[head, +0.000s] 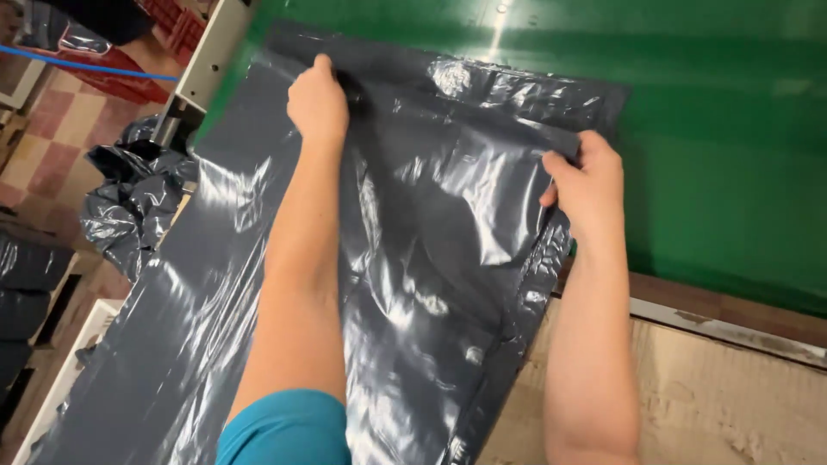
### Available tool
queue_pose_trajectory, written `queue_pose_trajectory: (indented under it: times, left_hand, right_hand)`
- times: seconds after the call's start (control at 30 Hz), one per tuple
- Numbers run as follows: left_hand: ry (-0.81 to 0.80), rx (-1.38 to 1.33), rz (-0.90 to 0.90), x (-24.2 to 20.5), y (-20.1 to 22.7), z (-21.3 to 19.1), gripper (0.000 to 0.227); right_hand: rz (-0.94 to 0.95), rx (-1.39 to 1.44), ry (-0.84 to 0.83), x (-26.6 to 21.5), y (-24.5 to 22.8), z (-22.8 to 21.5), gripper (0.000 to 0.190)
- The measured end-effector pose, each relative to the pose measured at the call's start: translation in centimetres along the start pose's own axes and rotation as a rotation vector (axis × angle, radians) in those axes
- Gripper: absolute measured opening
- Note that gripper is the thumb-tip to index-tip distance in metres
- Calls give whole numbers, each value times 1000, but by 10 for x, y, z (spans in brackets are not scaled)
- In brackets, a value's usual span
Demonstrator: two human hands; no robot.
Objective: The person folds black plastic-wrapped garments on a wooden table next to a conveyor belt. They repeatedly pick up each item, fold it in half, then fold it again into a smaller rectangle, and place the folded items into a white plastic basket.
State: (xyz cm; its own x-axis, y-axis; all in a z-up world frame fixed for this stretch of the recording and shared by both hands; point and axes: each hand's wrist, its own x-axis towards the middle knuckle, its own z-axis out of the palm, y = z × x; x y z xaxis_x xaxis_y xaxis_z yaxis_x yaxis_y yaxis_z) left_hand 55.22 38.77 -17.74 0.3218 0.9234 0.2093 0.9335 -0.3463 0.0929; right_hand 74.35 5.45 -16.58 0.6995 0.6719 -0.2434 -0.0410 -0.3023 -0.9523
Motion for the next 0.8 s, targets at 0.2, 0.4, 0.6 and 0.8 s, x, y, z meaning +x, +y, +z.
queue_pose_trajectory:
  times: [0.2, 0.4, 0.6, 0.8]
  left_hand:
    - [63, -473, -37, 5, 42, 28, 50]
    - [-149, -451, 125, -9, 50, 58, 64]
    - [-64, -390, 301, -39, 46, 29, 88]
    - [-120, -335, 438, -154, -22, -22, 68]
  right_hand:
    - [-80, 412, 239, 12, 17, 16, 10]
    - [-322, 170, 376, 14, 30, 19, 40]
    - [-781, -373, 297, -6, 3, 43, 69]
    - [-713, -986, -76, 4, 45, 65, 78]
